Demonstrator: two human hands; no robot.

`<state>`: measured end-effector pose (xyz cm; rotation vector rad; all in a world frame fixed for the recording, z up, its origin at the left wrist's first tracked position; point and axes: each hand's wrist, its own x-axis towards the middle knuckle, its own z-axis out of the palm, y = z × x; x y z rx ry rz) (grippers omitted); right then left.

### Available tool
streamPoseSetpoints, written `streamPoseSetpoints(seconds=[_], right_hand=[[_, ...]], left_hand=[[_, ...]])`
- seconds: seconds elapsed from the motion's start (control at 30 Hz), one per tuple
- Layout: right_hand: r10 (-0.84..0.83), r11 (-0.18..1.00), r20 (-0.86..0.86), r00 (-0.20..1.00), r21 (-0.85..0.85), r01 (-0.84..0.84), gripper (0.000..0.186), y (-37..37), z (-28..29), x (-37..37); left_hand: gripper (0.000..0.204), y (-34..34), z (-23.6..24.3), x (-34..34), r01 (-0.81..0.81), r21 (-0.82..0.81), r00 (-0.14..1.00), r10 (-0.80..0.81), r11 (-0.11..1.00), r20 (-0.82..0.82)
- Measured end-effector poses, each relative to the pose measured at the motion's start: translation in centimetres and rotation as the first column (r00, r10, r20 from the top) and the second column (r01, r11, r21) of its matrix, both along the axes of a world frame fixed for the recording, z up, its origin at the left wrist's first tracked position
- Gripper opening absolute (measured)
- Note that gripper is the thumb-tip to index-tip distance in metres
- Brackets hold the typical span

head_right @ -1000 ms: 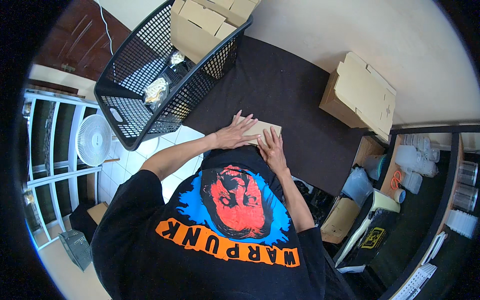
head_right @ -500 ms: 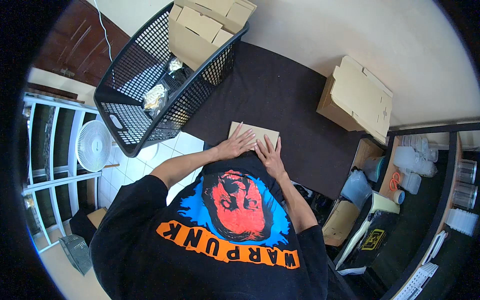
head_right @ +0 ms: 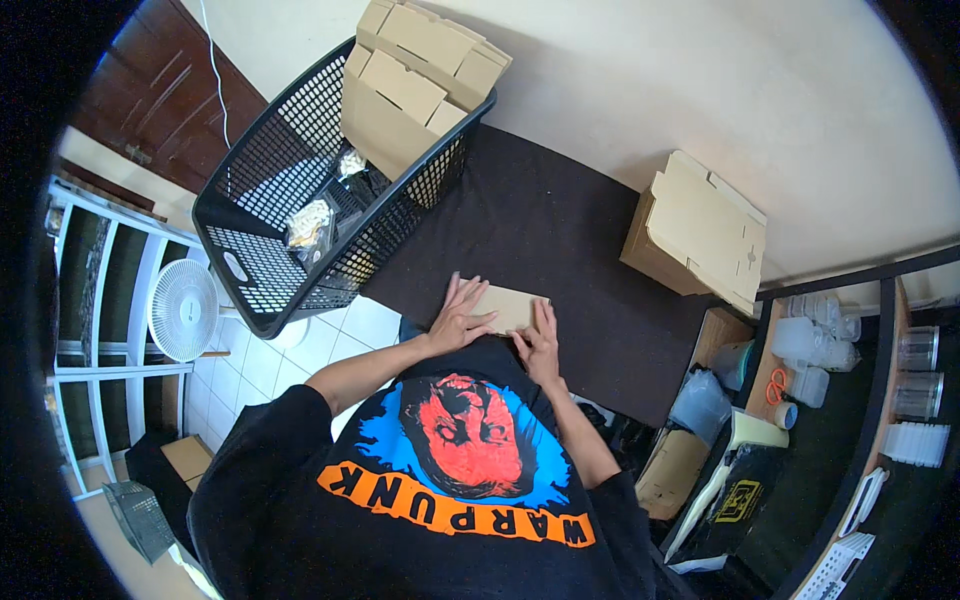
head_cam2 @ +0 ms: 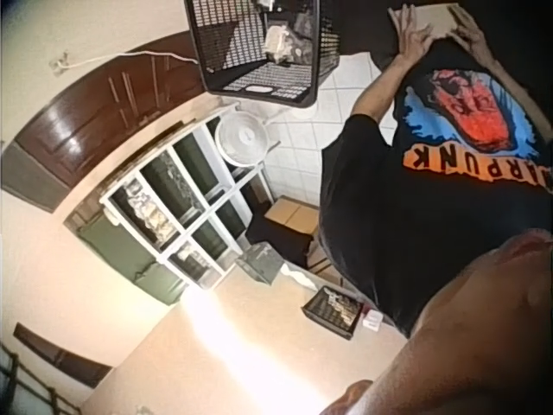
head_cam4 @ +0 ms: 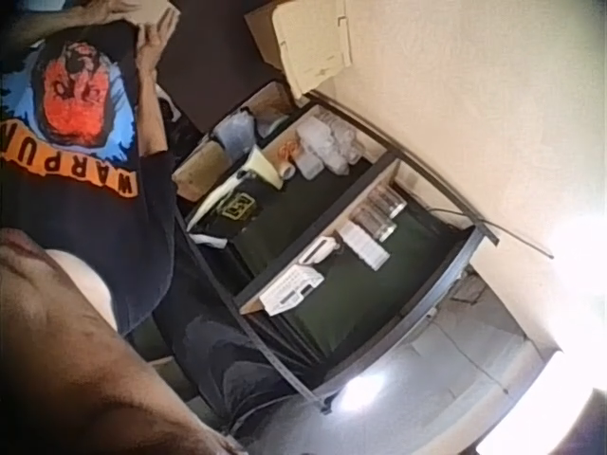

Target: Packing small bags of food snacks into small cardboard boxes and folding them closed.

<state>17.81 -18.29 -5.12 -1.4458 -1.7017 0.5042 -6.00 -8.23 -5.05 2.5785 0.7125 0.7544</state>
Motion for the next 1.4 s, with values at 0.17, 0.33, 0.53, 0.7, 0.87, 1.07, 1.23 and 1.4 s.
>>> streamPoseSetpoints(seconds=[0.17, 0.33, 0.53, 0.7, 0.87, 1.07, 1.23, 1.4], right_hand=[[-0.303, 0.931, 0.145, 0.942, -0.165, 0.326, 0.104, -0.2, 2.1, 0.1], [-0.335, 0.877, 0.135, 0.933, -0.318, 0.361, 0.111, -0.1, 2.1, -0.5], [-0.587, 0.747, -0.508, 0.630, -0.640, 0.180, 0.084, 1.5, 3.8, 0.5], [-0.632, 0.772, -0.447, 0.633, -0.439, 0.460, 0.048, 2.6, 7.7, -0.1], [-0.621, 0.777, -0.565, 0.543, -0.358, 0.518, 0.038, 3.7, 10.4, -1.6], [-0.486, 0.871, -0.687, 0.540, -0.326, 0.368, 0.042, 1.8, 11.8, -4.9], [-0.400, 0.870, -0.859, 0.320, -0.466, -0.164, 0.057, 0.2, 15.4, -2.7], [-0.456, 0.881, -0.668, 0.587, -0.430, 0.195, 0.055, 0.0, 14.0, -5.4]], left_hand=[[0.105, -2.1, 4.9, 2.5, -0.510, -0.116, 0.853, 0.483, 0.852, -0.197], [0.128, -0.7, 3.6, 2.5, -0.736, -0.440, 0.677, 0.558, 0.514, -0.480], [0.070, 1.3, 5.1, 3.2, -0.260, -0.907, 0.799, 0.602, 0.332, -0.009], [0.056, 2.8, 9.5, 4.4, -0.045, -0.944, 0.814, 0.560, 0.327, 0.155], [0.063, 2.1, 12.7, 8.3, 0.056, -0.954, 0.458, 0.842, 0.293, 0.286], [0.051, 1.3, 13.0, 11.0, -0.170, -0.895, 0.321, 0.882, 0.412, 0.345], [0.052, 3.0, 12.9, 5.6, -0.071, -0.898, 0.760, 0.606, 0.435, 0.234], [0.060, -0.8, 14.6, 7.6, -0.103, -0.806, 0.881, 0.429, 0.583, 0.197]])
